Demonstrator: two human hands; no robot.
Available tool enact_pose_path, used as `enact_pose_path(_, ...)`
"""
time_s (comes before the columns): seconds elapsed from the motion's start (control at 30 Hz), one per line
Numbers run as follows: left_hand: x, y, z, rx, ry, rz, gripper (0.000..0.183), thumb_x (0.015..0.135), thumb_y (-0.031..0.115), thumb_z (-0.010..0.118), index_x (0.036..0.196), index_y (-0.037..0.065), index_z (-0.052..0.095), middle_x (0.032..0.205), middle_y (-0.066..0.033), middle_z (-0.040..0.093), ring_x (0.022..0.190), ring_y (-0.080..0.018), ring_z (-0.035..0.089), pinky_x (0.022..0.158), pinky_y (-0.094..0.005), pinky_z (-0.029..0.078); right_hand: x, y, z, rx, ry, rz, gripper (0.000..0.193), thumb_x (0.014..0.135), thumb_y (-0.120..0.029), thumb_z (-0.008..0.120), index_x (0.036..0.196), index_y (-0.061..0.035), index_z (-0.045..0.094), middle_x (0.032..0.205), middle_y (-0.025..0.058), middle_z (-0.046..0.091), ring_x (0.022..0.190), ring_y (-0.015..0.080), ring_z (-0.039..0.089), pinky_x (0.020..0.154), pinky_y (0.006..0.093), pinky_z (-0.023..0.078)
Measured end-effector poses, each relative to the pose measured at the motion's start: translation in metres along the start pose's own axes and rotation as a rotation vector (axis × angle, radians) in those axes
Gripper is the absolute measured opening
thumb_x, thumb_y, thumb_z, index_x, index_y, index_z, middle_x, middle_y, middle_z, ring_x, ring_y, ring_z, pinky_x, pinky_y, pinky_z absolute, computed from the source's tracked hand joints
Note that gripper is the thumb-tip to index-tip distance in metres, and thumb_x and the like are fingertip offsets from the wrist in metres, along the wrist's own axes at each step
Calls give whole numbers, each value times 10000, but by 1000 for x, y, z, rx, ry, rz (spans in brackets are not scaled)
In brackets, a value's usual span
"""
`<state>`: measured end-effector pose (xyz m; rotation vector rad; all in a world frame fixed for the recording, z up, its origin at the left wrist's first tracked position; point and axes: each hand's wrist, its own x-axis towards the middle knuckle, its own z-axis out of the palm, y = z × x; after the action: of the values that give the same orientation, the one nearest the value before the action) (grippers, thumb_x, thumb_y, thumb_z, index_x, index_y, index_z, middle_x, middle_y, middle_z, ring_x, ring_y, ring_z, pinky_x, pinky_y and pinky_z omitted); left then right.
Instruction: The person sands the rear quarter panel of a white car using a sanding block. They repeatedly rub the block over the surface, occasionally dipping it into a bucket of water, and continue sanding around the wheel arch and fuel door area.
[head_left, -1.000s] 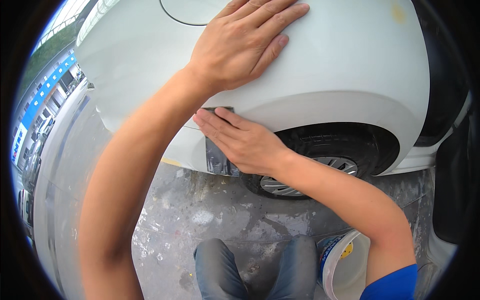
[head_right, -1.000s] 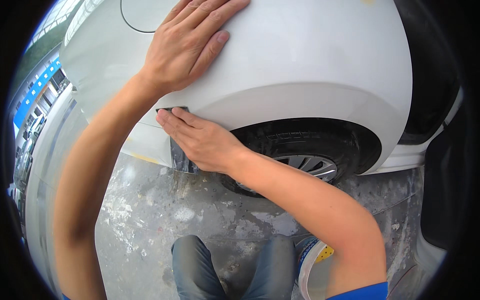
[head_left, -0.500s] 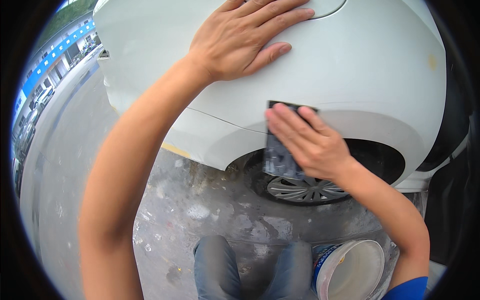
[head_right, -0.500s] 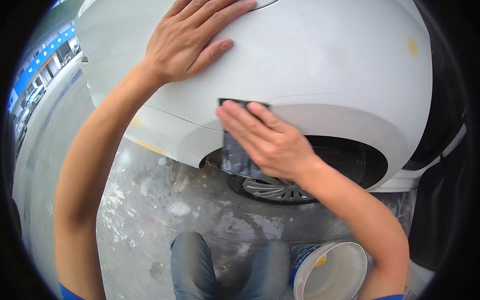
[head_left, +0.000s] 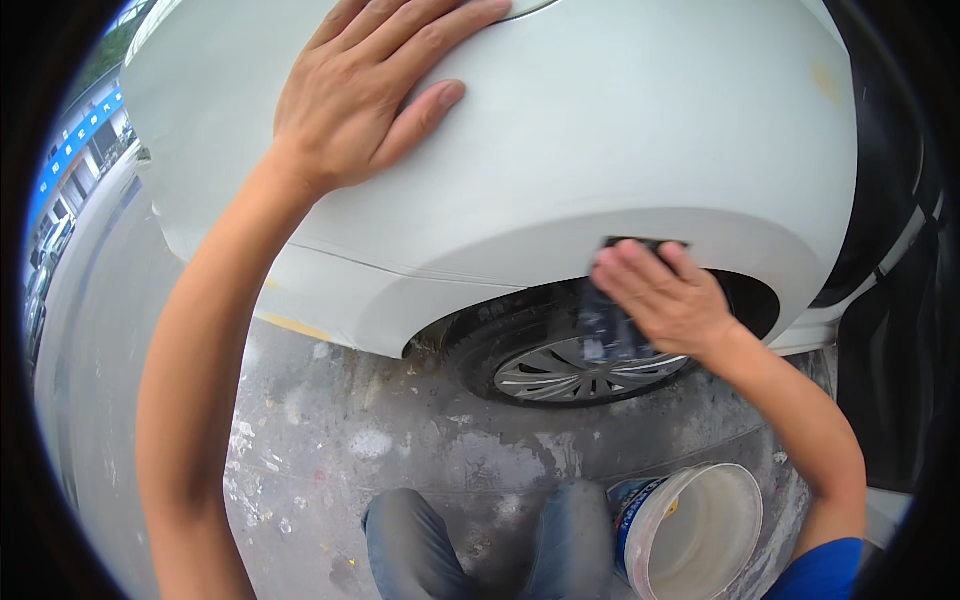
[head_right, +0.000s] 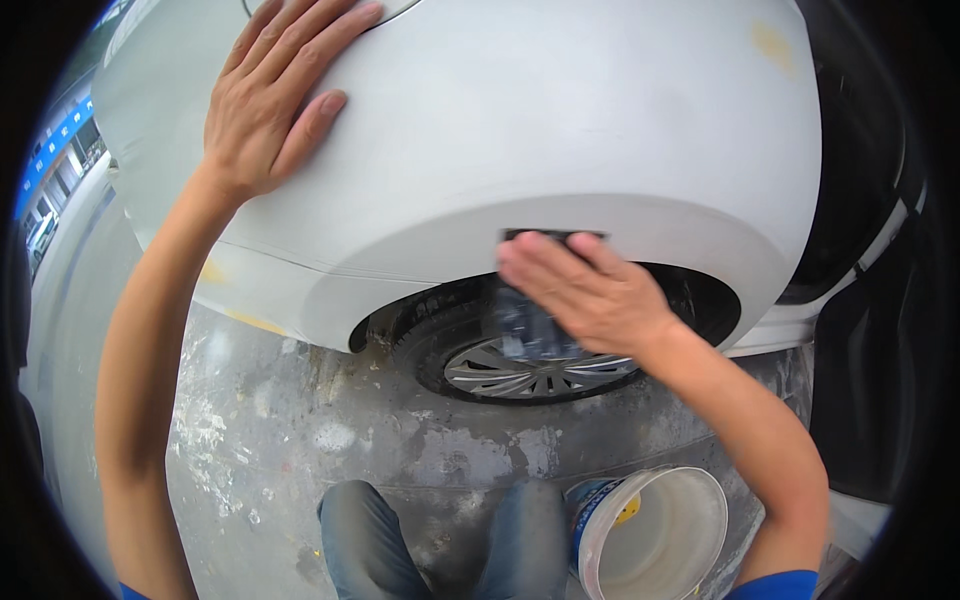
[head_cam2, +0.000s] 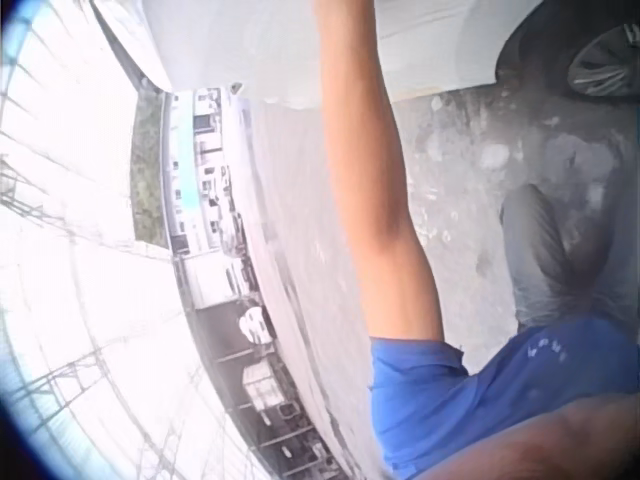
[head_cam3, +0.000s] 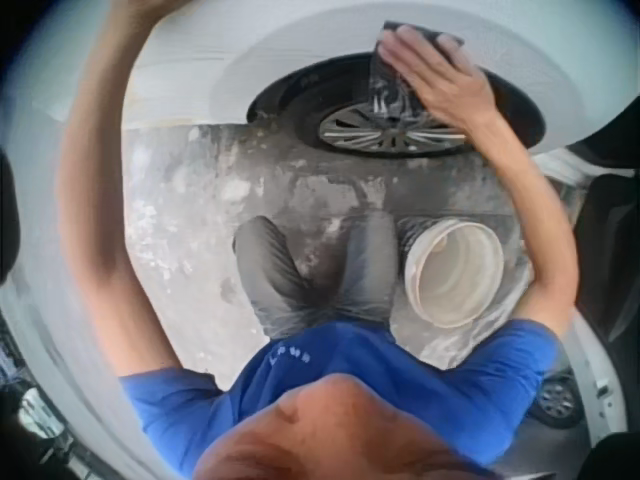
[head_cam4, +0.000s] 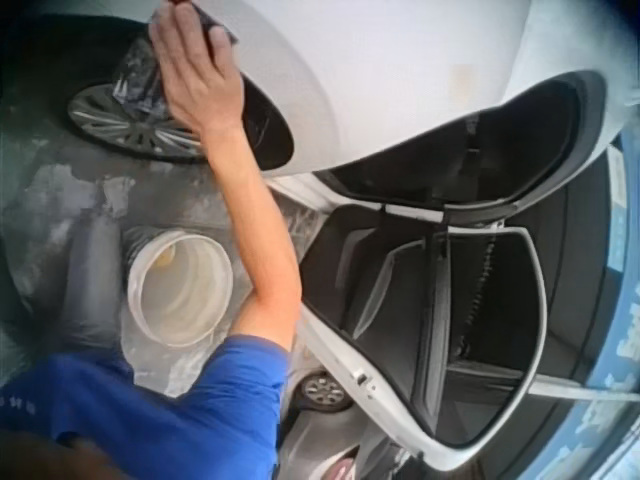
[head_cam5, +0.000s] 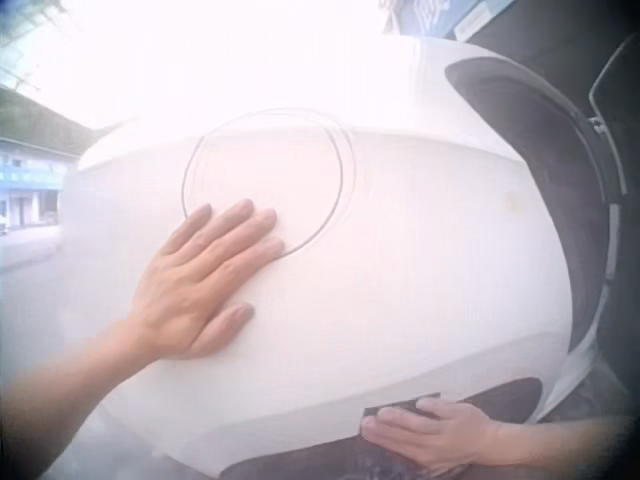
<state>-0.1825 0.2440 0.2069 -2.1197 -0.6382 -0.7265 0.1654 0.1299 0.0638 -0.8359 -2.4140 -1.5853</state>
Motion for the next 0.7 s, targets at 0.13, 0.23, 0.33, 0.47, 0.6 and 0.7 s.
enact_pose_path(0.13,3,-8,10,20,194,98,572,1019,346,452,1548,150,545,1637,-76,482,1560,-266,375,1306,-461,222,124,-97,13,42,42,35,660,1011,-229,403,1650,-77,340,1771,42,196,1634,158,135,1357,421,21)
enact_pose_path(0.23,4,-7,10,19,172,88,553,1036,329,413,1546,166,547,1641,-52,478,1566,-249,362,1312,-451,205,103,-66,13,-9,95,47,683,1002,-190,391,1673,-107,291,1776,19,177,1631,140,143,1357,392,37)
enact_pose_path(0.33,-1,-12,-3,64,127,54,554,1050,345,398,1557,166,532,1656,-54,457,1582,-252,328,1318,-456,179,14,11,2,-92,42,134,733,959,-131,445,1677,-151,298,1777,-7,184,1636,153,144,1354,424,50)
enact_pose_path(0.47,0,2,4,47,136,-38,542,1082,313,391,1597,162,471,1706,-53,370,1615,-244,241,1329,-451,105,-142,31,-24,0,-247,533,689,936,-106,507,1618,-97,411,1756,57,239,1628,258,198,1332,503,135)
enact_pose_path(0.6,1,51,21,-15,165,-358,613,1076,253,382,1654,59,317,1759,-137,208,1641,-326,115,1314,-528,34,-212,-26,-100,667,-231,1005,772,940,-71,596,1635,30,275,1699,255,285,1582,433,258,1297,536,194)
enact_pose_path(0.7,44,130,21,-158,74,-206,759,1027,352,521,1655,9,267,1744,-220,192,1641,-328,121,1323,-518,33,-278,-94,-164,1277,40,1782,528,945,-80,528,1456,44,580,1440,176,648,1374,301,581,1179,383,403)
